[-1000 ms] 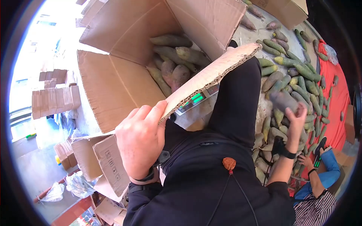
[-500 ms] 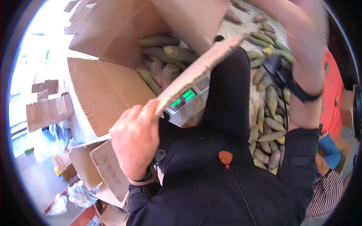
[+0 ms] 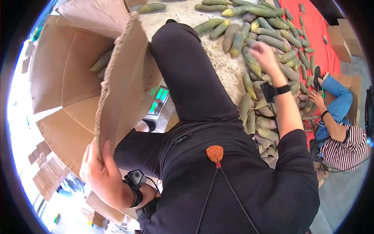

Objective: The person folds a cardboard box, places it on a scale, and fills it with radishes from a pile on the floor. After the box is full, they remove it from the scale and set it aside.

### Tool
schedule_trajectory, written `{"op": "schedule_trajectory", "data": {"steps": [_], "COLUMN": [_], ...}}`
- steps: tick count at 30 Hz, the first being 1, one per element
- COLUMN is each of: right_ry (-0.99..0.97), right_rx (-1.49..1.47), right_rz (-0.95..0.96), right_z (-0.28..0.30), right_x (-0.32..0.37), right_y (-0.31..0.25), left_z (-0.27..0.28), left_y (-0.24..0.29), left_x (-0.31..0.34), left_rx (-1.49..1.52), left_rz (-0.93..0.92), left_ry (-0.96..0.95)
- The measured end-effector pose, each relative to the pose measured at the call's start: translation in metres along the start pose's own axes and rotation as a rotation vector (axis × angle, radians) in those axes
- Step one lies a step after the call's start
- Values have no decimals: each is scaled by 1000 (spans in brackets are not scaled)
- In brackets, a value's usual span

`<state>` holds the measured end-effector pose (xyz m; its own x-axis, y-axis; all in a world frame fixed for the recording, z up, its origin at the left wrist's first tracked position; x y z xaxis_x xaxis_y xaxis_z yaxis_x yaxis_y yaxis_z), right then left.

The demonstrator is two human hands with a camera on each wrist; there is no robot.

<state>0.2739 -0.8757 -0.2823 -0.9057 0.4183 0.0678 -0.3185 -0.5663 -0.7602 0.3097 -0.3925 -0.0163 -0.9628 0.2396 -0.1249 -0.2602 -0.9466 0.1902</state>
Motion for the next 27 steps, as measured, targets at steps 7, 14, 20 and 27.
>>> {"op": "schedule_trajectory", "data": {"steps": [7, 14, 20, 27], "right_ry": [195, 513, 581, 514], "right_rx": [29, -666, -1106, -1184], "right_rz": [-855, -1463, -1410, -1416], "right_z": [-21, -50, -70, -80], "right_x": [184, 284, 263, 242], "right_y": [220, 267, 289, 296], "left_z": [-2, -4, -1, 2], "left_y": [-5, -5, -3, 3], "left_x": [-1, 0, -3, -4], "left_rx": [51, 109, 50, 31], "left_rz": [28, 88, 97, 95], "left_ry": [-28, -14, -15, 0]}}
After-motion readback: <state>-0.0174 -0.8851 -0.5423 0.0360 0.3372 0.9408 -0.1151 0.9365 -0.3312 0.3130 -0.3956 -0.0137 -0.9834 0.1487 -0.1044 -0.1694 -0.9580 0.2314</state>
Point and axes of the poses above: each hand's wrist, its own x-axis away from the middle knuckle, its own z-axis out of the back of the hand, y = z × x, the point moved 6 cm from there along -x, towards the middle knuckle, and after that the axes turned 1 degree about y, right-handed, at the moved point
